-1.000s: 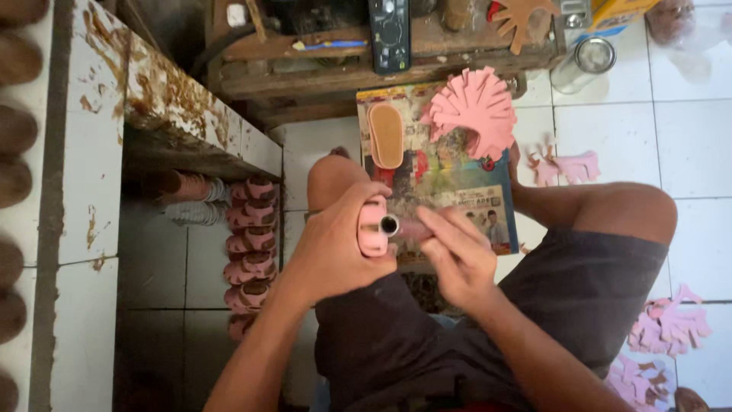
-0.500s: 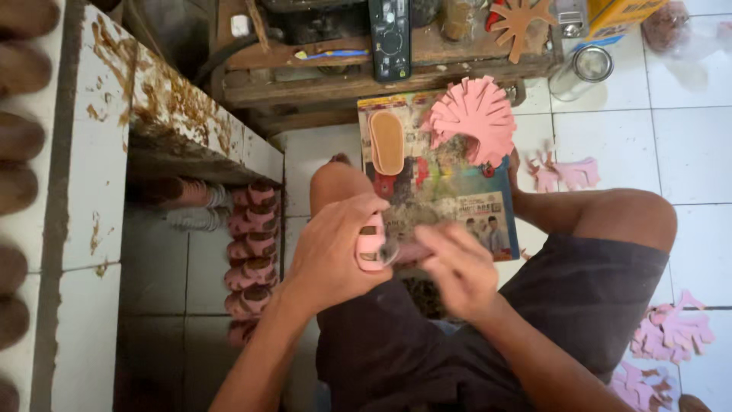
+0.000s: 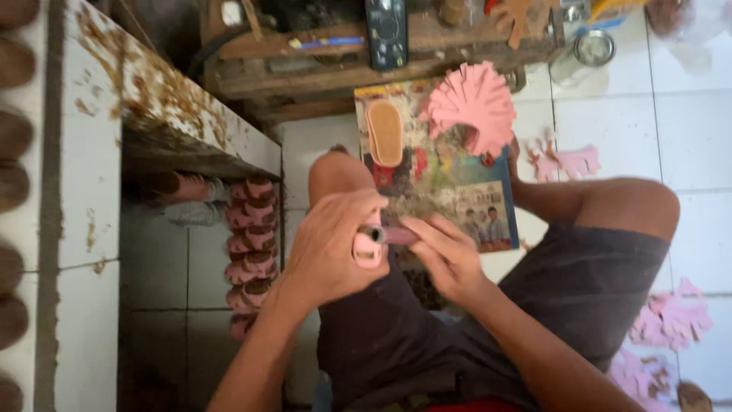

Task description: The person sits on the floor assembling pink sandals. They fit a pink strap upper over a wooden last, press and smooth the straps with a cylindrical roller tool, heat a sole over a gas burner, then press the upper and sole together and set the finished sandal aside.

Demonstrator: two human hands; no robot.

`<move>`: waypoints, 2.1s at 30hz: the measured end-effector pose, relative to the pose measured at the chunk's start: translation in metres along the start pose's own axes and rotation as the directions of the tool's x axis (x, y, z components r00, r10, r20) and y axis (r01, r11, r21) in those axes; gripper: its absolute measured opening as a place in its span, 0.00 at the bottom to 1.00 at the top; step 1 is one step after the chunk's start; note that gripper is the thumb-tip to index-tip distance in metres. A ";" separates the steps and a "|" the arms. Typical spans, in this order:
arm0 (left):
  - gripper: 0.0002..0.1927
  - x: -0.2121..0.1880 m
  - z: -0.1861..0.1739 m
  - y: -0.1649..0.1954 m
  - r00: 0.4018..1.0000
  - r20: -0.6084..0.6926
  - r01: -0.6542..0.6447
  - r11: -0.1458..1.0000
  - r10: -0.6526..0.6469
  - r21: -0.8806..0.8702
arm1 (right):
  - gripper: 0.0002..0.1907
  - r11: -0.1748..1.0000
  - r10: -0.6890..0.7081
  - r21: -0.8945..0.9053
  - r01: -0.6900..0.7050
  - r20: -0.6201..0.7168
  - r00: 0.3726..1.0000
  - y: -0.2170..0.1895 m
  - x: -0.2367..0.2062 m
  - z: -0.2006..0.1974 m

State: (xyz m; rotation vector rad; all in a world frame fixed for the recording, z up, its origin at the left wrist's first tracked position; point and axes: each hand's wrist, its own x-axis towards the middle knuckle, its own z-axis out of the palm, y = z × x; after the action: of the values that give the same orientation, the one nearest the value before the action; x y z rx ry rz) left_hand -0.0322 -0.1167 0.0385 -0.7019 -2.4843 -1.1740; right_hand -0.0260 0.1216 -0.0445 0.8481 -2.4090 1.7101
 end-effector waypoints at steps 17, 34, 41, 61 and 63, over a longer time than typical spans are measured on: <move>0.18 0.014 0.054 0.058 0.737 -0.257 0.074 0.453 -0.625 -0.888 | 0.18 0.904 0.230 0.416 -0.095 -0.287 0.930 -0.034 0.043 0.028; 0.10 -0.007 0.072 0.024 0.454 0.209 -0.154 -0.308 -0.866 -0.939 | 0.18 0.995 -0.076 -0.063 0.073 -0.053 0.996 -0.012 -0.008 -0.010; 0.12 0.001 0.067 0.036 0.483 0.244 -0.101 -0.331 -0.841 -0.938 | 0.16 0.961 -0.268 -0.076 0.267 -0.006 0.963 -0.014 -0.006 -0.009; 0.17 -0.001 0.067 0.041 0.538 0.215 -0.114 -0.323 -0.815 -0.940 | 0.18 0.972 -0.189 -0.143 0.185 -0.017 0.982 -0.005 -0.022 -0.004; 0.19 -0.003 0.065 0.037 0.586 0.181 -0.135 -0.316 -0.790 -0.939 | 0.18 0.976 -0.105 -0.194 0.097 -0.030 0.994 0.010 -0.023 -0.007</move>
State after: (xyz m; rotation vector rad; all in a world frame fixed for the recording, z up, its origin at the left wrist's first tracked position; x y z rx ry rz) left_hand -0.0138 -0.0469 0.0205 0.5572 -0.4894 -2.9926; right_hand -0.0131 0.1390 -0.0589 0.8832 -2.4107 1.4182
